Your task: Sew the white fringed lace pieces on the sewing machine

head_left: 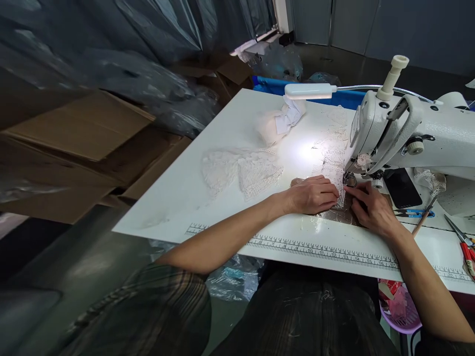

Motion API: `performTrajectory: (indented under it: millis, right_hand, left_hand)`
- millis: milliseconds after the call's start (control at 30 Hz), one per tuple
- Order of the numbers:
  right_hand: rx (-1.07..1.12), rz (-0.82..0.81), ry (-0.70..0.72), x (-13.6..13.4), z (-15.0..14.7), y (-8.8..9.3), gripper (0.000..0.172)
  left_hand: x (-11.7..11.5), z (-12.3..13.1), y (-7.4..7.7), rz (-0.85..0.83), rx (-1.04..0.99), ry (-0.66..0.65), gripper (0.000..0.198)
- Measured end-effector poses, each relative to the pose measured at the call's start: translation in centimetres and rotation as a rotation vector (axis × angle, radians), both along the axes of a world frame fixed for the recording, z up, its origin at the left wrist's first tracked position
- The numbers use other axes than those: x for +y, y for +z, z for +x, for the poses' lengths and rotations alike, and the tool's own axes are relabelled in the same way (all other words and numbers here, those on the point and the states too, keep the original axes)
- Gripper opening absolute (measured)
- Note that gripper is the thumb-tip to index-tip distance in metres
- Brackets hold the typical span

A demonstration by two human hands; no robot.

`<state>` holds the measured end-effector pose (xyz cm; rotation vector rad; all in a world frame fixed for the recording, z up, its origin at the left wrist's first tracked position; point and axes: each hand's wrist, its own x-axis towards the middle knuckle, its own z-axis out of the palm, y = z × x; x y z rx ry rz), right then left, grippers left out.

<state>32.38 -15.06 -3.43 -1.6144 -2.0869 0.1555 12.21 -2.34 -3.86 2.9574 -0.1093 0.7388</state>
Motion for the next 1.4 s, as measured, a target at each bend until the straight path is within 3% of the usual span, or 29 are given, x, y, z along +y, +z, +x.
performTrajectory:
  millis: [200, 433, 633, 867, 1400]
  right_hand:
    - [-0.091, 0.067, 0.020, 0.3, 0.2, -1.0, 0.041]
    - [-0.093, 0.081, 0.008, 0.2, 0.3, -1.0, 0.040]
    - [-0.149, 0.056, 0.101, 0.1, 0.8, -0.6, 0.037]
    - [-0.176, 0.043, 0.108, 0.2, 0.6, -0.1, 0.037]
    - [-0.358, -0.120, -0.112, 0.9, -0.9, 0.9, 0.044]
  left_hand:
    - [-0.1, -0.1, 0.1, 0.067, -0.071, -0.017, 0.027]
    - [-0.3, 0.0, 0.3, 0.137, -0.019, -0.006, 0.030]
    - [-1.2, -0.2, 1.3, 0.182, 0.139, 0.036, 0.025]
    - [-0.8, 0.4, 1.8, 0.161, 0.116, 0.020, 0.025]
    - [-0.2, 0.1, 0.8, 0.155, 0.111, 0.109, 0.034]
